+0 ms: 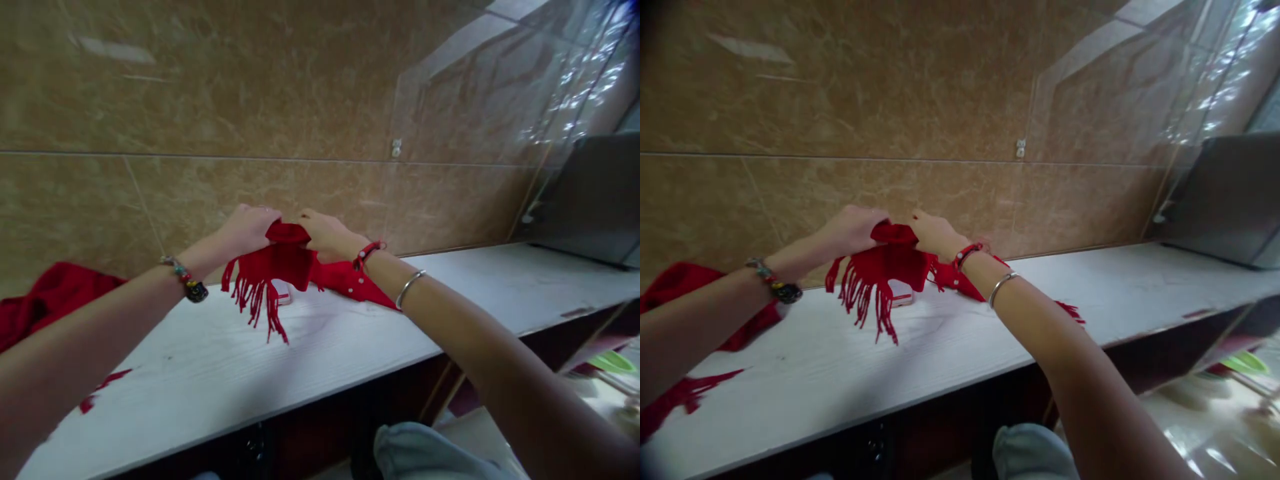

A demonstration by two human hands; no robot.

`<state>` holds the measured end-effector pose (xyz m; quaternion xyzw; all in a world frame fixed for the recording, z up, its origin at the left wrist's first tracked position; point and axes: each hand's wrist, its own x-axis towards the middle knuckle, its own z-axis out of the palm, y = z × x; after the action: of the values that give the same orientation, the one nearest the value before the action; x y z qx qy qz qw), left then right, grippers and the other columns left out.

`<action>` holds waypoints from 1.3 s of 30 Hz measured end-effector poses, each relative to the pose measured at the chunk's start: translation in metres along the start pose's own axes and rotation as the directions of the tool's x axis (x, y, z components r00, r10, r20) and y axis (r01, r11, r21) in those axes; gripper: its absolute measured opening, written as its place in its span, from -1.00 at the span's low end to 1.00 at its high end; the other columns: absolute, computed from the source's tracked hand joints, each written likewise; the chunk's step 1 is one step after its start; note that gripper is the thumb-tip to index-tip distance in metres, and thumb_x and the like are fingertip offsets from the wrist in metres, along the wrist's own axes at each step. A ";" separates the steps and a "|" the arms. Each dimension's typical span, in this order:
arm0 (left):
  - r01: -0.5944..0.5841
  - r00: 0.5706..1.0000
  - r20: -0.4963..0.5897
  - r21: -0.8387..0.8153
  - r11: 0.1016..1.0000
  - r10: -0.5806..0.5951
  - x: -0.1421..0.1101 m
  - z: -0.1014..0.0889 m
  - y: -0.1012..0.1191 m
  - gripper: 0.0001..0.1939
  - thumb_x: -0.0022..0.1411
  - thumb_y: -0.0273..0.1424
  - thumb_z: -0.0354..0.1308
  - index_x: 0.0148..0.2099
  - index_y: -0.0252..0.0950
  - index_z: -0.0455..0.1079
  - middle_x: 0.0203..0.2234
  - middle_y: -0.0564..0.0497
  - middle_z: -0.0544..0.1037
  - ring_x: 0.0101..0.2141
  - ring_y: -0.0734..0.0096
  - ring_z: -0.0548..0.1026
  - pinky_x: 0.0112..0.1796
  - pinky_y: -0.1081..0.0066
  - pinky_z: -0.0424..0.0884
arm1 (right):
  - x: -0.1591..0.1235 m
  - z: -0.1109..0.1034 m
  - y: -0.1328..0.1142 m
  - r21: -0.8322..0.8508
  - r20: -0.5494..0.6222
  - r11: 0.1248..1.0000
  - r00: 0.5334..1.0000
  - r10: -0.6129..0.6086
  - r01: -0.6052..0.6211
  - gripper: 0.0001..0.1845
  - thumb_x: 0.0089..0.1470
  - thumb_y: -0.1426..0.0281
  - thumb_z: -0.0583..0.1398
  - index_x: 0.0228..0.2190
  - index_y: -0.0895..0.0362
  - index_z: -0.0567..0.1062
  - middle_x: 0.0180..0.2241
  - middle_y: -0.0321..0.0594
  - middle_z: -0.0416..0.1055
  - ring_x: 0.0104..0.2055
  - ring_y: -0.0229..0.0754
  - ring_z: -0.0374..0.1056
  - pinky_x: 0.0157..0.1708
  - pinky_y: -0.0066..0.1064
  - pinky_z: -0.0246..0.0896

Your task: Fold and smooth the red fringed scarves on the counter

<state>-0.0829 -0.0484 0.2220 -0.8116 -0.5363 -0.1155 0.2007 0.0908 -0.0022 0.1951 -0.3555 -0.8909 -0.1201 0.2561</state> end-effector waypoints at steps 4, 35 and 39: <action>-0.087 0.996 0.006 0.115 0.989 0.087 -0.079 0.040 -0.027 -0.64 0.02 -0.57 -0.04 -0.11 -0.26 0.34 -0.21 -0.14 0.44 -0.17 0.13 0.32 -0.07 0.16 0.05 | -0.029 0.058 -0.064 -0.172 -0.016 0.978 0.992 -0.126 0.122 -0.64 -0.05 0.48 0.14 -0.15 0.26 0.30 0.08 0.10 0.06 -0.17 -0.10 0.29 -0.26 -0.30 0.22; 0.550 0.825 0.282 -0.210 0.808 -0.489 -0.201 0.179 -0.084 -0.52 0.16 -0.26 -0.13 0.12 -0.30 0.12 -0.04 -0.15 0.36 -0.06 0.20 0.34 -0.06 0.25 0.24 | 0.003 0.153 -0.089 0.445 0.295 0.676 0.617 -0.730 0.587 -0.84 -0.16 0.50 0.16 -0.40 0.21 0.41 -0.29 -0.12 0.33 -0.29 -0.19 0.24 -0.29 -0.41 0.13; 0.549 0.821 0.324 -0.221 0.806 -0.470 -0.196 0.172 -0.085 -0.52 0.12 -0.39 -0.11 0.12 -0.27 0.13 -0.10 -0.06 0.43 -0.10 0.28 0.37 -0.08 0.34 0.24 | -0.019 0.138 -0.069 0.482 0.291 0.717 0.680 -0.673 0.504 -0.88 -0.12 0.56 0.10 -0.43 0.19 0.36 -0.45 -0.25 0.33 -0.41 -0.28 0.21 -0.40 -0.48 0.08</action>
<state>-0.2437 -0.1035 0.0071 -0.6649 -0.7324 -0.1420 -0.0358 0.0036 -0.0077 0.0667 -0.0075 -0.9972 0.0544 0.0517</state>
